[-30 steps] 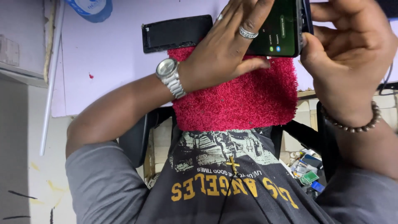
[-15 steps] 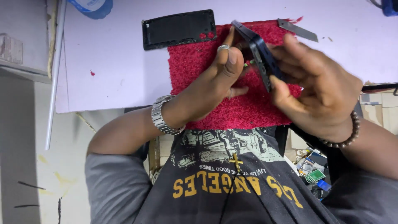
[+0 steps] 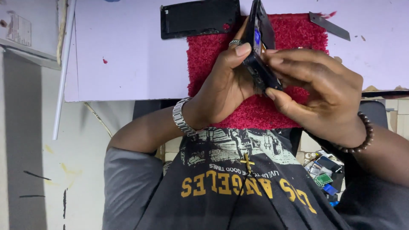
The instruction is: Disassembling a mobile phone to remove the internal frame and access internal components for repair.
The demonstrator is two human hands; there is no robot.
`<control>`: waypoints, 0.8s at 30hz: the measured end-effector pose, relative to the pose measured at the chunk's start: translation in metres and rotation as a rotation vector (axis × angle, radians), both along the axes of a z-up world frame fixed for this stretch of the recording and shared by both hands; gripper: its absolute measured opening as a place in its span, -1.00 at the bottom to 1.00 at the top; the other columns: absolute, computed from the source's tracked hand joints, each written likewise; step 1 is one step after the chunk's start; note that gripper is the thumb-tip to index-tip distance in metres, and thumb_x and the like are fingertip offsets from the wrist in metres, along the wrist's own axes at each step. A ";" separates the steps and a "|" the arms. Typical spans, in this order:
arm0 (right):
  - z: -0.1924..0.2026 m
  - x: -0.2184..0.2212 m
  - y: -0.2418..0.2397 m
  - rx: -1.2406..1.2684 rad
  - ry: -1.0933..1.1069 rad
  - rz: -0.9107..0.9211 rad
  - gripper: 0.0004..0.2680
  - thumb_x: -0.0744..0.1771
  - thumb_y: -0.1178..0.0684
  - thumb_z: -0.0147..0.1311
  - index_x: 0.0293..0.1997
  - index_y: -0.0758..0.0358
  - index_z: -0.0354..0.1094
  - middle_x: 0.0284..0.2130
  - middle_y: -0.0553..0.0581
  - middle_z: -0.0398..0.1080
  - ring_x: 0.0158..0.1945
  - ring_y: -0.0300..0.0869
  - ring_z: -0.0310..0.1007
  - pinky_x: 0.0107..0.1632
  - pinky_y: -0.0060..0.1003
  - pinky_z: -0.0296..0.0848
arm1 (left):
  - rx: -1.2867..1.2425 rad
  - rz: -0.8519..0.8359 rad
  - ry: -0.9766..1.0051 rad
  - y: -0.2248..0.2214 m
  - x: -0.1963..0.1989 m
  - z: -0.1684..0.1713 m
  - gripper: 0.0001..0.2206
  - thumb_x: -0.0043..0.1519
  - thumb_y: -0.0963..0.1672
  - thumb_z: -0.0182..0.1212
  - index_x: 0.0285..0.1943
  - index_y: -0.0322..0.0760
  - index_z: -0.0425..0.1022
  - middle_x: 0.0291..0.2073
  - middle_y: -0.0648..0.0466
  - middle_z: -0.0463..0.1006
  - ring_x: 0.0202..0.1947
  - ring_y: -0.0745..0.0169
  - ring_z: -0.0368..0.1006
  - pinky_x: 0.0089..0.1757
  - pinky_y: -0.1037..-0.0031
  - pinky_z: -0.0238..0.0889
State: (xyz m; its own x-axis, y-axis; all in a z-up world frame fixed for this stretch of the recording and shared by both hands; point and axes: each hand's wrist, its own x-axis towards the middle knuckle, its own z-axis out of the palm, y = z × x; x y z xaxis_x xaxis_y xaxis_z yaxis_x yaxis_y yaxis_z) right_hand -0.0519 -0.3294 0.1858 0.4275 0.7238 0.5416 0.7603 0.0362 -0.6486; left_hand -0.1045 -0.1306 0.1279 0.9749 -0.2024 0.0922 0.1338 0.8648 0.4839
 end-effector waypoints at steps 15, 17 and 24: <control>-0.003 -0.013 -0.009 -0.138 -0.744 -0.107 -0.76 0.43 0.05 0.42 0.03 0.49 0.52 -0.10 0.46 0.61 0.01 0.19 0.71 0.29 0.21 0.59 | 0.018 -0.162 -0.063 0.016 -0.004 -0.031 -0.21 0.45 -0.09 0.14 0.85 0.04 -0.22 0.52 -0.22 0.41 0.54 -0.19 0.36 0.54 -0.09 0.25; 0.001 -0.018 -0.008 -0.145 -0.624 -0.139 -0.79 0.40 0.17 0.47 0.01 0.58 0.56 -0.07 0.52 0.62 0.05 0.25 0.70 0.26 0.17 0.66 | 0.028 -0.194 -0.085 0.017 -0.002 -0.034 -0.23 0.52 -0.18 -0.01 0.84 0.03 -0.41 0.41 -0.34 0.43 0.47 -0.23 0.37 0.45 -0.08 0.33; -0.011 -0.022 -0.014 -0.212 -0.572 -0.273 -0.74 0.43 0.08 0.33 0.06 0.62 0.61 -0.04 0.47 0.67 0.06 0.19 0.73 0.22 -0.01 0.71 | 0.111 -0.134 -0.143 0.013 -0.002 -0.015 -0.15 0.46 -0.11 0.11 0.83 0.09 -0.44 0.28 -0.19 0.42 0.31 -0.05 0.36 0.37 0.08 0.30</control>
